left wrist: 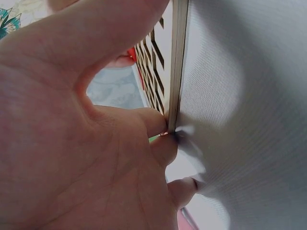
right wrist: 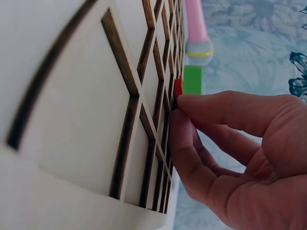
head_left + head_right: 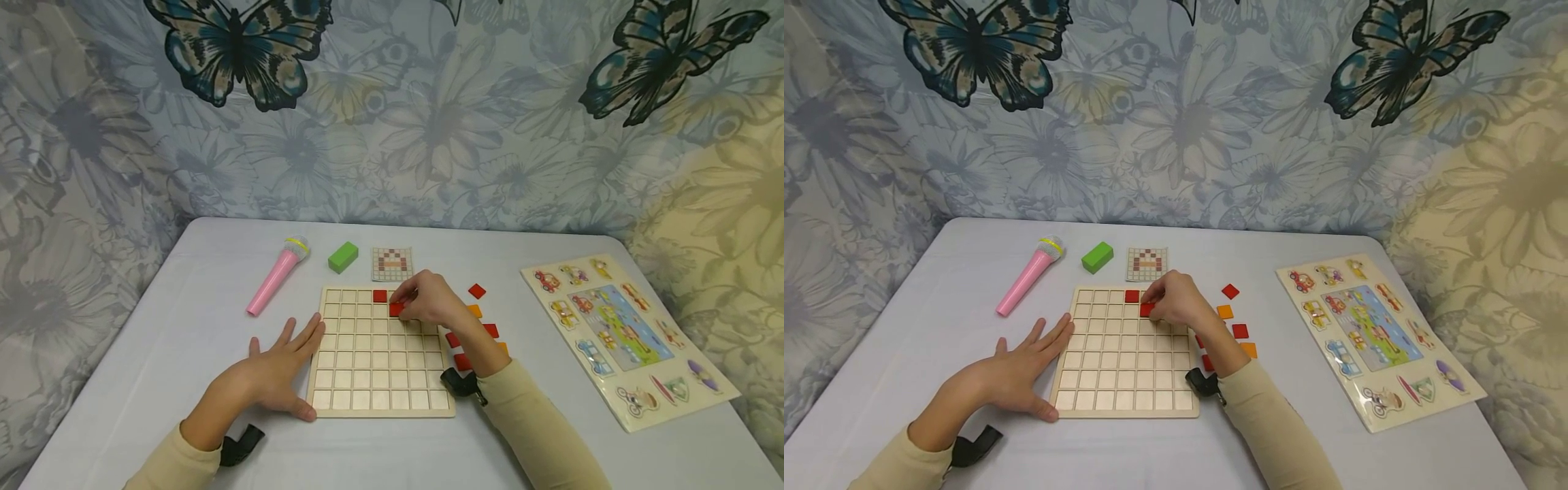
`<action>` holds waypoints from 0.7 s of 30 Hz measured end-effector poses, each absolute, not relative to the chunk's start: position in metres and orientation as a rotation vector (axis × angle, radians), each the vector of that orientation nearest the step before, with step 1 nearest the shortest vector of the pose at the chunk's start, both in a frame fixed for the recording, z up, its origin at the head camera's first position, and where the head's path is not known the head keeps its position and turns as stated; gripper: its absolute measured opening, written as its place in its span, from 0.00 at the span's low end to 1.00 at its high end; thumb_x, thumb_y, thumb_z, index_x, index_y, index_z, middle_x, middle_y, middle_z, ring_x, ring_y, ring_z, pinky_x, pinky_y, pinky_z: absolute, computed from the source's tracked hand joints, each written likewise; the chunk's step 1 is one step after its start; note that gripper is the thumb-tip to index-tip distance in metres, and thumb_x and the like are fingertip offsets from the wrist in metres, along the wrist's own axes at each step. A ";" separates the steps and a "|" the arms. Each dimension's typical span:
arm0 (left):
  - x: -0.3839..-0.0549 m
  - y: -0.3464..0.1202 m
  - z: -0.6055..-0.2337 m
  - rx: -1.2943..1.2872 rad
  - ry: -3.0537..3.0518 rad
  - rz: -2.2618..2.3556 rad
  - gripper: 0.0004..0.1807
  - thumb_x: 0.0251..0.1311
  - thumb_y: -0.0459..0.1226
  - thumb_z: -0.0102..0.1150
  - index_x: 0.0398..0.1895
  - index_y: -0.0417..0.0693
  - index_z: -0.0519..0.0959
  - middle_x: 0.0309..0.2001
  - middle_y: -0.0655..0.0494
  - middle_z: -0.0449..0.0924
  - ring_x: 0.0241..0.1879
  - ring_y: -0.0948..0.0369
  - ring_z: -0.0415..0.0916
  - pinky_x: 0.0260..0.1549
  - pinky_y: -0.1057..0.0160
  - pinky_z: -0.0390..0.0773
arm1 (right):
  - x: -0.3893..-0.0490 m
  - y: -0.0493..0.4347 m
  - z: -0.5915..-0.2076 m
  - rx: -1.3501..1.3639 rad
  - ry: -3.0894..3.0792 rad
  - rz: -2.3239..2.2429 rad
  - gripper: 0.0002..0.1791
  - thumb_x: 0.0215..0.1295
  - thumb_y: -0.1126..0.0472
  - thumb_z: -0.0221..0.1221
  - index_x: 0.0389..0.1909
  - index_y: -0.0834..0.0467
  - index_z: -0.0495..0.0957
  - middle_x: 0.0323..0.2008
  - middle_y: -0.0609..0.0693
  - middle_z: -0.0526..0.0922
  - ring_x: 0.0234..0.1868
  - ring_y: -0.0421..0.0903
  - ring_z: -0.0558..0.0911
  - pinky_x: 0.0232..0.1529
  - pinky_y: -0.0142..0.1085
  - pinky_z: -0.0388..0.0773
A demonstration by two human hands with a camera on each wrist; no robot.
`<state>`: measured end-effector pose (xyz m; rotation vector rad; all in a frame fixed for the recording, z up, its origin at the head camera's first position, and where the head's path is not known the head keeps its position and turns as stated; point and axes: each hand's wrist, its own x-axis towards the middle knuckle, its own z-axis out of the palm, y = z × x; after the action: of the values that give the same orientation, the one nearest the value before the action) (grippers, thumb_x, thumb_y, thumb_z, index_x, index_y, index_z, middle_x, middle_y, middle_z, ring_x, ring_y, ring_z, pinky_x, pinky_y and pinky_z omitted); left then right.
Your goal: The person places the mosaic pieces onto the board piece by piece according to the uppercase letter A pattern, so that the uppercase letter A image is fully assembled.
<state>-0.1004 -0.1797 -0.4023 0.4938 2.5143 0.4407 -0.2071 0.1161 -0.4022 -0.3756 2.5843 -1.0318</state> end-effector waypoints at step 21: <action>-0.100 -0.180 -0.400 0.503 2.519 0.443 0.77 0.38 0.59 0.84 0.86 0.49 0.42 0.87 0.54 0.31 0.84 0.37 0.31 0.59 0.10 0.39 | -0.206 0.113 -0.401 -0.370 2.588 -1.010 0.14 0.51 0.73 0.71 0.39 0.57 0.91 0.30 0.50 0.85 0.32 0.45 0.78 0.33 0.35 0.76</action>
<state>-0.0996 -0.1798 -0.4004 0.5026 2.5186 0.4428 -0.2055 0.1128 -0.4011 -0.3695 2.5883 -1.0098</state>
